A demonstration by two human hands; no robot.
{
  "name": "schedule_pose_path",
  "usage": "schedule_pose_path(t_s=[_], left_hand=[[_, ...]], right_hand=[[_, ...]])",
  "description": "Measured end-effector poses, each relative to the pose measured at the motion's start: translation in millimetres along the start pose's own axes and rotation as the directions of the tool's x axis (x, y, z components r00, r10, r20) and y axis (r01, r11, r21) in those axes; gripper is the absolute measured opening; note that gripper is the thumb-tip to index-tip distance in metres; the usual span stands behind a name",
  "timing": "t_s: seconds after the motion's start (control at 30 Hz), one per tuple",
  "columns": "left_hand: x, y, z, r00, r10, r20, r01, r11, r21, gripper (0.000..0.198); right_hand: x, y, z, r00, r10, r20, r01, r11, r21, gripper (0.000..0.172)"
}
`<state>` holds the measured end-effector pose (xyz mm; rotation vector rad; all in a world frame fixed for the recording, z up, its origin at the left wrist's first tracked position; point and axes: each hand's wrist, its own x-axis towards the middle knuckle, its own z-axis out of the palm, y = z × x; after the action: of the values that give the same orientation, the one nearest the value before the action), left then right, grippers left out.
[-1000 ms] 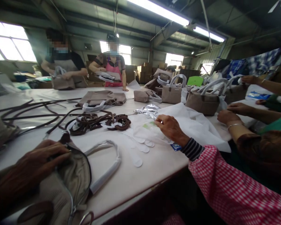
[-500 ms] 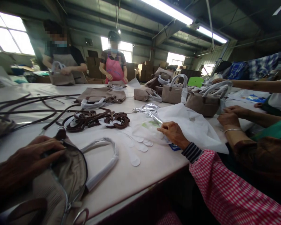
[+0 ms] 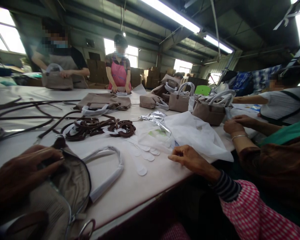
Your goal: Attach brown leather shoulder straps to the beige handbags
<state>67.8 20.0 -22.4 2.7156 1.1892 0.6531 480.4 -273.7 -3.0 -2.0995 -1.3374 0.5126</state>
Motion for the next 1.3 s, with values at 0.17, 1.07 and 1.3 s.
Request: schedule_pose_path(t_s=[0.17,1.07,1.3], left_hand=[[-0.9,3.4,-2.1,0.999,-0.015,0.042,0.016,1.000,-0.013,0.036],[-6.9,21.0,-9.0,0.998,0.003,0.069,0.006,0.992,-0.126,0.014],[-7.5,19.0,-8.4,0.998,0.050,0.043,-0.043,0.988,-0.146,0.008]], right_hand=[[47.7,-10.8,-6.0,0.982,0.024,-0.185,-0.017,0.999,0.037,0.042],[156.9,-132.0,87.1,0.887,-0.453,0.085,0.453,0.820,-0.350,0.007],[189.1,-126.8,120.6,0.900,-0.424,0.098,0.403,0.728,-0.555,0.008]])
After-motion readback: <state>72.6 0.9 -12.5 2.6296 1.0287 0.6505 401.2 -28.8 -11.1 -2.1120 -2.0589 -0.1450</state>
